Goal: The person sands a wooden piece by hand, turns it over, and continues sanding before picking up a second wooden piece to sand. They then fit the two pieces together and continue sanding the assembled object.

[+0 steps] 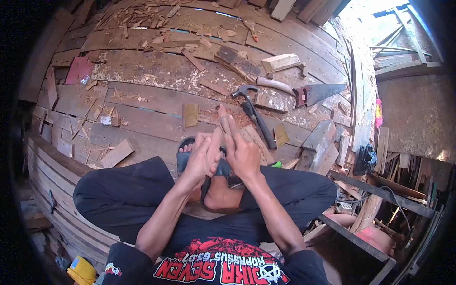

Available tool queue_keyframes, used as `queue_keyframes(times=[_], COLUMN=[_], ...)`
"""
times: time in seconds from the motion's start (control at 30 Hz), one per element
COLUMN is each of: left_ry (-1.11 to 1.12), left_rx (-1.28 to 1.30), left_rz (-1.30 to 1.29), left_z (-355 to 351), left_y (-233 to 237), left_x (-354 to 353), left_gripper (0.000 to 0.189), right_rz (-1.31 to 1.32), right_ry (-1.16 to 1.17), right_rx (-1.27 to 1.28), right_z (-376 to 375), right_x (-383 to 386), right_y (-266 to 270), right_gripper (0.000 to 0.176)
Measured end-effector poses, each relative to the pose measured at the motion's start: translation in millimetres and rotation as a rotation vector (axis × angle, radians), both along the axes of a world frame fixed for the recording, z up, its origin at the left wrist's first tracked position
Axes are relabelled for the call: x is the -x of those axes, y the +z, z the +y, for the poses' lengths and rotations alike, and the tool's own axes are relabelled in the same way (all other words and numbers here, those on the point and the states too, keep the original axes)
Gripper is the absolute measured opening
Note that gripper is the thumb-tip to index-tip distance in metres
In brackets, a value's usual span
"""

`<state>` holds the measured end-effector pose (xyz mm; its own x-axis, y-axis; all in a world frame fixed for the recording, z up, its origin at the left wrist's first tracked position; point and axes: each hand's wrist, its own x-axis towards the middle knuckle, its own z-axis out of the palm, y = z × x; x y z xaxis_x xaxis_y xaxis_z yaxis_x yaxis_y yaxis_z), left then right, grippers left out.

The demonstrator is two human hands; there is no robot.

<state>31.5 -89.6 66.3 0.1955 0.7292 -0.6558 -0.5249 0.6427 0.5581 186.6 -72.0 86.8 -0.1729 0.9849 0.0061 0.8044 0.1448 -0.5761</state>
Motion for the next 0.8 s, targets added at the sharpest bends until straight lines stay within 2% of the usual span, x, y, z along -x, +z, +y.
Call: queue_keyframes(times=[0.07, 0.1, 0.23, 0.33, 0.37, 0.47, 0.5, 0.6, 0.63, 0.73, 0.8], left_ry=[0.004, 0.071, -0.040, 0.030, 0.074, -0.047, -0.015, 0.086, 0.054, -0.079, 0.000], left_rx=[-0.010, -0.025, -0.121, -0.029, -0.006, -0.098, -0.077, -0.140, -0.048, -0.123, -0.120], left_rz=[-0.013, -0.023, 0.093, 0.057, 0.022, 0.100, -0.002, 0.106, 0.057, 0.069, 0.112], left_z=[5, 8, -7, 5, 1, -3, -1, 4, 0, -15, -10], left_y=[-7, -5, 2, -4, -2, 7, 2, -10, -1, 3, 1], left_x=[3, 8, -2, 10, 7, -1, 3, 5, 4, -4, 0], left_gripper=[0.022, 0.025, 0.024, 0.023, 0.025, 0.024, 0.025, 0.024, 0.028, 0.029, 0.028], right_rz=[-0.006, 0.088, -0.053, 0.033, 0.017, 0.036, 0.042, 0.074, 0.037, 0.069, 0.050], right_ry=[0.037, 0.082, -0.087, 0.023, 0.011, -0.140, -0.140, -0.003, -0.030, -0.170, -0.098], right_rx=[-0.021, -0.101, 0.116, 0.006, 0.047, 0.232, 0.223, -0.003, 0.000, 0.180, 0.180], right_z=[-8, -18, 8, -16, -18, 5, 0, -24, -15, 0, -15], right_x=[7, 17, 14, 22, 21, 17, 21, 29, 23, 17, 18], right_y=[0, 1, 1, 3, 2, 8, 12, 7, 3, 11, 14], right_gripper=[0.053, 0.051, 0.052, 0.051, 0.052, 0.053, 0.053, 0.052, 0.051, 0.051, 0.052])
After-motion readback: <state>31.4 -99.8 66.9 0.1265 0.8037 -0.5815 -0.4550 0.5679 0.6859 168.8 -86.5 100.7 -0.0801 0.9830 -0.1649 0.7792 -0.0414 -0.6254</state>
